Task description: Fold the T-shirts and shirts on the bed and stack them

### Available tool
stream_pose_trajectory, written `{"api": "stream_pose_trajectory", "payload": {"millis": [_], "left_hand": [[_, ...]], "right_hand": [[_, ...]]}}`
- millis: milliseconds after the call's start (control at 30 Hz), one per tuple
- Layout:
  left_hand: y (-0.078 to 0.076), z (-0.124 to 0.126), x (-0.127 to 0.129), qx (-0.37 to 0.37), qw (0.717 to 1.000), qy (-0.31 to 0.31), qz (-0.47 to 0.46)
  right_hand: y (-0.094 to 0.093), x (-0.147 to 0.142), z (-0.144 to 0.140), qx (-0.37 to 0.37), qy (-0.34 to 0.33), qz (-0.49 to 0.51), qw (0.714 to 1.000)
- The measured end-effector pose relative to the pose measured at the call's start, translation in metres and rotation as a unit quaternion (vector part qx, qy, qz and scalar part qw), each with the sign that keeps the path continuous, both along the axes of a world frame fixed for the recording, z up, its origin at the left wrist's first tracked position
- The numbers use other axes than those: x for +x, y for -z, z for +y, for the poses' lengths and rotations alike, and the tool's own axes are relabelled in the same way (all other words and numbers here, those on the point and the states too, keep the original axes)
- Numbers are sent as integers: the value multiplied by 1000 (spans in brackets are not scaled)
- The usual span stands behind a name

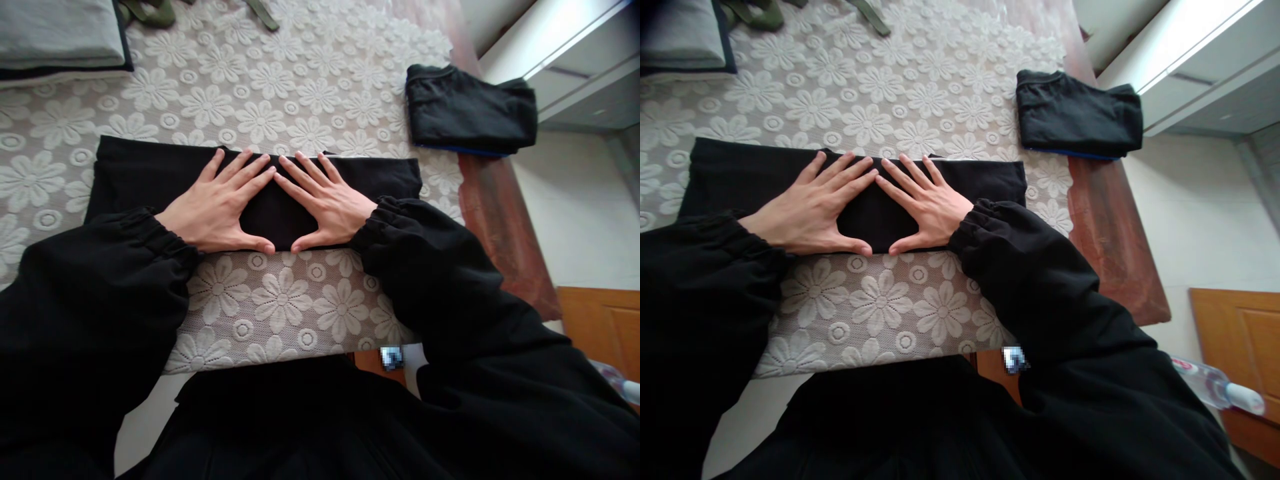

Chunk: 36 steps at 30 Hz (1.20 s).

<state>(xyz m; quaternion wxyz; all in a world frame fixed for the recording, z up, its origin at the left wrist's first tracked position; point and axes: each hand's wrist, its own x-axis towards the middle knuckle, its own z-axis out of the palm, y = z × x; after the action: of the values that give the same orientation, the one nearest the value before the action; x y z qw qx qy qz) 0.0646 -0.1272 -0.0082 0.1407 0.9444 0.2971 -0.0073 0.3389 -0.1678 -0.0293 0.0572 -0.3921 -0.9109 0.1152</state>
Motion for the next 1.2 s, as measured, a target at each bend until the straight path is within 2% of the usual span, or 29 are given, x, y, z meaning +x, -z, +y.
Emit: {"api": "stream_pose_trajectory", "payload": {"millis": [933,1200], "left_hand": [[-1,-4,7,18,999,-9,34],[-2,-8,9,12,1000,-23,14]], "right_hand": [[1,-7,-3,-23,36,12,999],[-3,-10,-4,-28,53,9,998]]}}
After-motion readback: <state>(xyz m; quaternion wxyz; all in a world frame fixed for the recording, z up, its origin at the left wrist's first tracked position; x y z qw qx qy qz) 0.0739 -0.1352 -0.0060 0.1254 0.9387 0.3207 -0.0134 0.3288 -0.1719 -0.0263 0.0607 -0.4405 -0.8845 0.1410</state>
